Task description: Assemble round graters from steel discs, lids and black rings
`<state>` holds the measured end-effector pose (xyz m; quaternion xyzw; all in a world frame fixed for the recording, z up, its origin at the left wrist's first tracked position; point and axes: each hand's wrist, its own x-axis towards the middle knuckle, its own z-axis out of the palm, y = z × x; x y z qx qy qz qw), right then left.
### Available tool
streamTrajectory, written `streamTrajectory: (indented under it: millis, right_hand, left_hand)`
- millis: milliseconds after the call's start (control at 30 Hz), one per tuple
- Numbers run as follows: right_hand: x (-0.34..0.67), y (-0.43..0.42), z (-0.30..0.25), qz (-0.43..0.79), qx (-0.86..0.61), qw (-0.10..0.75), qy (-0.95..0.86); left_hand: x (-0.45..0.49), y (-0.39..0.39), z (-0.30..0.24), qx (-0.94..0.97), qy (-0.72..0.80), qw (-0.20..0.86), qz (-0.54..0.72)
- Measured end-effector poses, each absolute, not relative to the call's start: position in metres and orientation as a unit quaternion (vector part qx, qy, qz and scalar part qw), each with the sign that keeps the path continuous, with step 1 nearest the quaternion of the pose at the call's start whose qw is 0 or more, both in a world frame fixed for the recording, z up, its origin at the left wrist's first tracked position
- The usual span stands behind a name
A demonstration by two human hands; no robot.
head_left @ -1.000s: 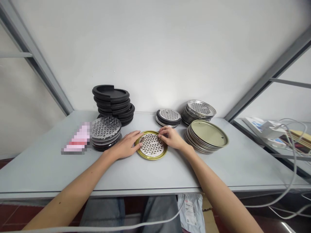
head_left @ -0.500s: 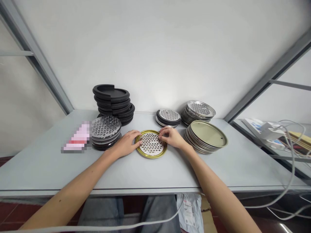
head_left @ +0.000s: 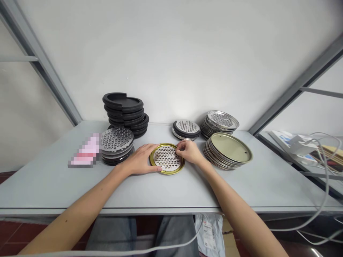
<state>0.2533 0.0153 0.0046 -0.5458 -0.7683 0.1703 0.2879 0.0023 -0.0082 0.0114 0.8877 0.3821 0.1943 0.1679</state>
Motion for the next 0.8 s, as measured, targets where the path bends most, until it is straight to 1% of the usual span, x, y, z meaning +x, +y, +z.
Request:
streamTrajectory:
  millis: [233,467,667,800]
  right_hand:
    - [0.2494,0.0124,0.0058,0.119,-0.556,0.286,-0.771]
    - [0.2492,0.0099,0.0065,0.069,-0.554,0.267,-0.785]
    - [0.2488,0.0093,0.0070,0.056,-0.570,0.248,-0.781]
    - [0.2510,0.0104,0.0079,0.052,-0.597,0.251,-0.760]
  left_hand:
    - [0.0019,-0.0072,0.0077,0.886,0.390,0.165,0.190]
    - [0.0028,-0.0072,0.0077,0.883,0.394,0.166,0.193]
    - [0.0027,-0.0073,0.0088,0.887,0.394,0.159,0.182]
    - [0.0022,-0.0059,0.0071,0.889,0.393,0.152,0.180]
